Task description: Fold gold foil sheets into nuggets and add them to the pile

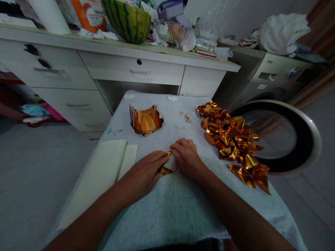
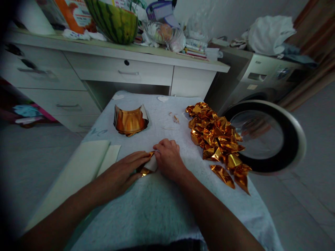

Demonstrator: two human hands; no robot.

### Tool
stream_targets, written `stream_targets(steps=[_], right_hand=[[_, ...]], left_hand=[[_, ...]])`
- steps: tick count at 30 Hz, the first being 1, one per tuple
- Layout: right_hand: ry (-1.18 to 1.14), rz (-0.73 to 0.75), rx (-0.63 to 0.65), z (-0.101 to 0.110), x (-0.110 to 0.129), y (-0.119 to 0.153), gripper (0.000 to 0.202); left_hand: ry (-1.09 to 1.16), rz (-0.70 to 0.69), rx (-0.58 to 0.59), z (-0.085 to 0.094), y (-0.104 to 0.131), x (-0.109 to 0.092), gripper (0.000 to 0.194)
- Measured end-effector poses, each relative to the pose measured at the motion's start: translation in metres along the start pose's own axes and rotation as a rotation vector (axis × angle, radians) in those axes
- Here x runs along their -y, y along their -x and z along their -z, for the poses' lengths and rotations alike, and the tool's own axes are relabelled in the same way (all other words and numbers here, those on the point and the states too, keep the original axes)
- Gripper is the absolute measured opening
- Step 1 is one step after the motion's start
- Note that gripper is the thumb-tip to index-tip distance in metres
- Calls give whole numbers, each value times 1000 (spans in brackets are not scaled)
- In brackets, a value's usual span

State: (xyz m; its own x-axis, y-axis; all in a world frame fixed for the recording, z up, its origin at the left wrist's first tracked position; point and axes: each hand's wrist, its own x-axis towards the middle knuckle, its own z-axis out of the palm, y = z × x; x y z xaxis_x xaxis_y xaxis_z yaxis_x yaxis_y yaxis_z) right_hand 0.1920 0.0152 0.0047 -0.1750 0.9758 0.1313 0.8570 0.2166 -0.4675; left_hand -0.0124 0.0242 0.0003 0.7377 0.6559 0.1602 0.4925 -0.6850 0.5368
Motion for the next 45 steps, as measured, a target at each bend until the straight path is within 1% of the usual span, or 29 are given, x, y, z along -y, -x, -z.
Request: stream_targets(steps=[4,6,9,11,13,15,18,21,24,27,30,33,35,38,41,45], right_hand=[[1,-3,29,-1,2,-2,20],[-13,-18,39,0,3,-2,15],[-64,-27,43,3,3,-1,4],[-108,-14,35,5,2,1,6],[-167,-1,37,6,0,2,9],[-269,-2,44,6,-2,2,11],[-507,-35,43,6,-3,3,10],[-757,-104,34,6,-2,4,8],[-982,-177,31,10,1,6,9],[-1109,-191,78,14,3,9,17],[-1098,-123,158,16,2,11,16],[-998,-27,234,15,1,12,11],[-937,7,274,14,0,12,7],[-906,27,314,12,-1,12,3],[-840,46,299,10,-2,12,3],[-533,82,212,10,2,12,10]], left_hand=[[61,-42,15,1,1,2,50],[85,-32,33,5,1,0,48],[84,56,1,10,1,-1,48],[68,129,-41,12,1,0,50],[62,174,-56,13,0,1,49],[85,205,-55,13,0,1,48],[189,258,-16,14,-1,-2,45],[331,299,12,17,-2,-7,32],[507,288,-35,18,-2,-7,17],[605,271,-116,18,-3,-4,12],[551,263,-223,20,-5,-2,18],[467,277,-297,20,-7,-3,22],[407,283,-317,18,-8,-3,22],[294,271,-315,13,-9,-4,22],[178,232,-305,8,-10,-4,23],[103,218,-285,3,-14,-2,21]])
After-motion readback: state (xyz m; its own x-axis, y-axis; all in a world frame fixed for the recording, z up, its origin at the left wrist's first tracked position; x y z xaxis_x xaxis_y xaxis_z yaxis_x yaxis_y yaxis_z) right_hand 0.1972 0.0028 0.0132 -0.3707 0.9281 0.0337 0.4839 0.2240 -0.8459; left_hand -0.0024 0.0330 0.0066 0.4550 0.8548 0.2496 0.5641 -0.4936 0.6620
